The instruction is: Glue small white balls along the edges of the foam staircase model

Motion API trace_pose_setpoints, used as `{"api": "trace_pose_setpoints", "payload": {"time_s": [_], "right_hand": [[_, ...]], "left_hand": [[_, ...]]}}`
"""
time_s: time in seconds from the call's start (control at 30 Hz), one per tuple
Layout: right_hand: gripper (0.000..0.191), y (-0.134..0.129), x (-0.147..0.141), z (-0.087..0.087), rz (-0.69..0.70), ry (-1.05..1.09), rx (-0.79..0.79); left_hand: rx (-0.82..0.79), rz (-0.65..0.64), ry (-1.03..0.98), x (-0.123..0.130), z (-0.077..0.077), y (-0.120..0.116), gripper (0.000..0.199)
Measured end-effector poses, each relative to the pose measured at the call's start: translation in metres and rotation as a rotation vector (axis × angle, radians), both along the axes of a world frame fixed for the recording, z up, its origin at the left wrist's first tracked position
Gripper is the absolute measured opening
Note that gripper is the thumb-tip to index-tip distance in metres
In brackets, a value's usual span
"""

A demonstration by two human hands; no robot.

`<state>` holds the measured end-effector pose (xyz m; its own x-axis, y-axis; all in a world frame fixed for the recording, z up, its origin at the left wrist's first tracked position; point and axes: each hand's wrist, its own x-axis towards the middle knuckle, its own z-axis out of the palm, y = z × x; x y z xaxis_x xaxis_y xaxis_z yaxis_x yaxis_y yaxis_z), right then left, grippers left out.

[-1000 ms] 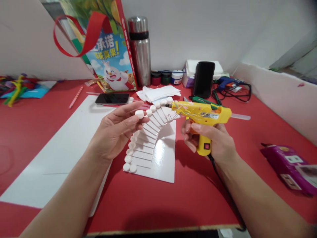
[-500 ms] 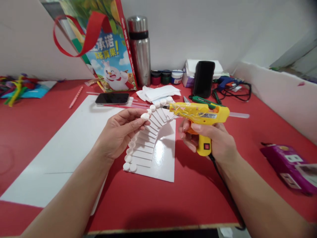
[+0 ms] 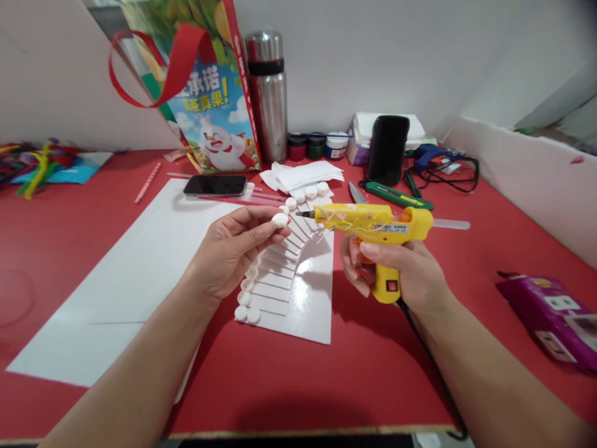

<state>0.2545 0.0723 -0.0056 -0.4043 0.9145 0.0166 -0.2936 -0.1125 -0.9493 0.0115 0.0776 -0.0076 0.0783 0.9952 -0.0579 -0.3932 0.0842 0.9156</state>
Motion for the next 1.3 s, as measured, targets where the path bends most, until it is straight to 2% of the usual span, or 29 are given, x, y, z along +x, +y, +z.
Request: {"api": "trace_pose_setpoints", "payload": {"time_s": [0.4, 0.6, 1.3], "right_hand": [[0.019, -0.0013, -0.0006, -0.0063, 0.053, 0.006, -0.044], [0.020, -0.0021, 0.0012, -0.0070, 0.062, -0.070, -0.036], [0.023, -0.0021, -0.0005, -0.0072, 0.071, -0.082, -0.005]], "left_hand": [[-0.031, -0.030, -0.007, 0.0039, 0.0021, -0.0020, 0.022], [-0.032, -0.044, -0.005, 0.0029, 0.0010, -0.0018, 0.021], [-0.032, -0.040, 0.004, 0.0024, 0.0000, -0.0019, 0.021]]}}
